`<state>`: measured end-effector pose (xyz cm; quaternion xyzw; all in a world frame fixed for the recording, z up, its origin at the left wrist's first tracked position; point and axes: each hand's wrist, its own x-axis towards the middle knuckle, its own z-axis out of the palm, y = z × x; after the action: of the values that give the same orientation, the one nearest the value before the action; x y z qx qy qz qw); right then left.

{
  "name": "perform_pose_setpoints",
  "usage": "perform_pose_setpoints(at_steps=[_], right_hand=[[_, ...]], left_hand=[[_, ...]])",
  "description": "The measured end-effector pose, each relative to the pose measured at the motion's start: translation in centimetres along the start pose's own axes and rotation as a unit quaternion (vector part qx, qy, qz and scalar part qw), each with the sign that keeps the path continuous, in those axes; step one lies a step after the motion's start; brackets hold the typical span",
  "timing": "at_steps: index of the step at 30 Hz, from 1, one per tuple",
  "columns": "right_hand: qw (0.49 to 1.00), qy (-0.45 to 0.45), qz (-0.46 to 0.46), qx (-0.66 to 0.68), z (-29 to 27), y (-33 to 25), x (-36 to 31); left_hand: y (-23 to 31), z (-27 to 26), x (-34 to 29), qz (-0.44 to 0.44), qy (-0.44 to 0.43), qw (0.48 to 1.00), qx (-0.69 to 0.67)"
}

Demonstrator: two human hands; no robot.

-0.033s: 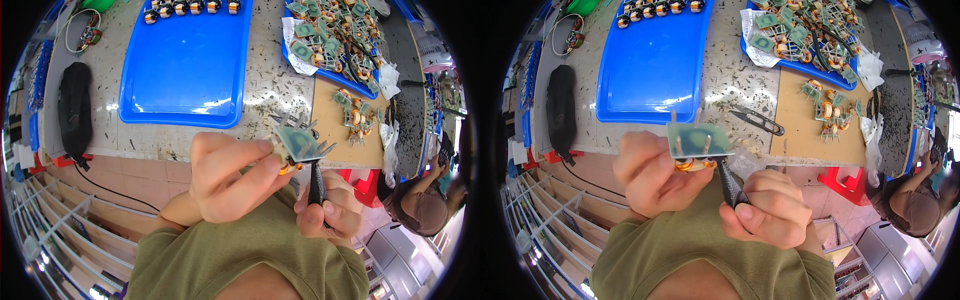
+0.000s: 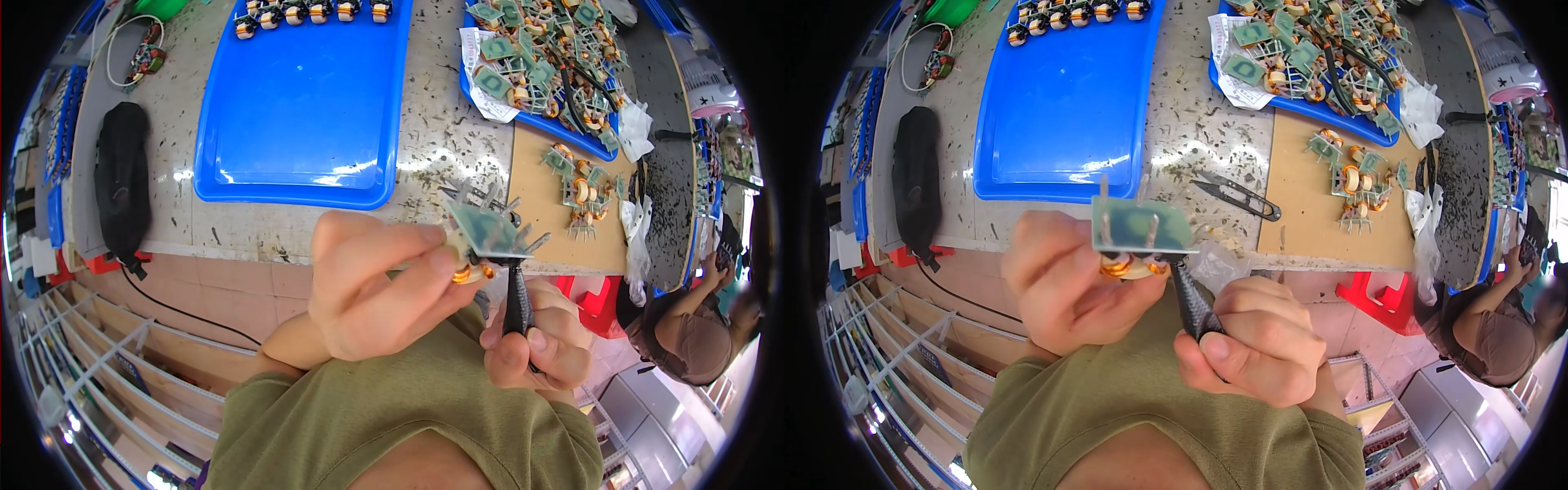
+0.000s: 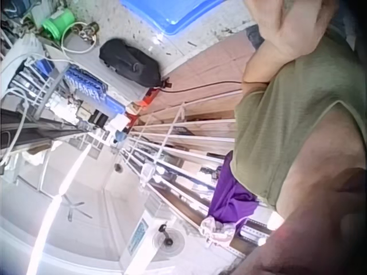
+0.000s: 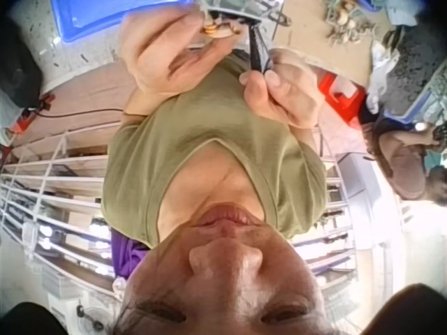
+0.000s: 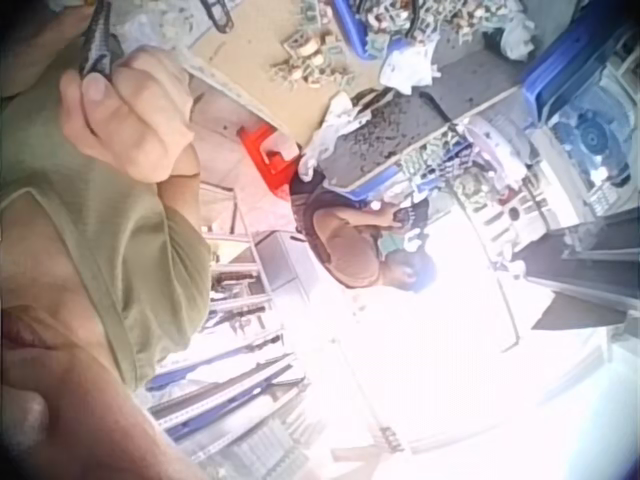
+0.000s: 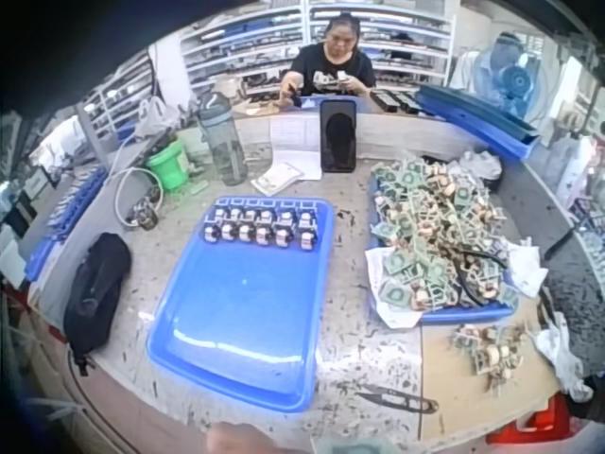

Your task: Assembling electronic components by attaching pins to transformers using pliers.

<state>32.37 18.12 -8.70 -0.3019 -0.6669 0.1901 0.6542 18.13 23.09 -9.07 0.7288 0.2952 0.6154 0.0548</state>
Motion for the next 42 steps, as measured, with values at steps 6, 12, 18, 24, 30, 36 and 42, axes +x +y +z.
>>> perform_pose_setpoints(at_steps=[6,12,18,24,30,36,42], right_hand=[[1.0,0.008,-0.025,-0.012,0.1,0.1,0.2],[0.999,0.015,-0.037,-0.018,0.2,0.2,0.3],[0.999,0.014,-0.02,-0.026,0.0,-0.1,0.0],[1.0,0.009,-0.014,-0.024,0.1,-0.1,0.1],[0.999,0.008,-0.033,-0.019,0.2,0.2,0.3],[0.999,0.02,-0.026,-0.02,0.4,0.1,0.3],[0.999,0.031,-0.011,-0.041,0.3,-0.1,0.2]], left_hand=[[0.2,-0.1,0.3,-0.067,-0.039,0.995,-0.062],[0.3,0.2,0.2,-0.07,-0.026,0.995,-0.064],[0.3,0.3,0.0,-0.051,-0.025,0.997,-0.054],[0.1,0.3,-0.1,-0.032,-0.02,0.998,-0.042],[0.1,0.3,0.1,-0.036,-0.013,0.998,-0.059],[0.3,0.2,-0.1,-0.121,-0.03,0.985,-0.123],[0.7,0.3,-0.7,-0.244,-0.016,0.942,-0.228]])
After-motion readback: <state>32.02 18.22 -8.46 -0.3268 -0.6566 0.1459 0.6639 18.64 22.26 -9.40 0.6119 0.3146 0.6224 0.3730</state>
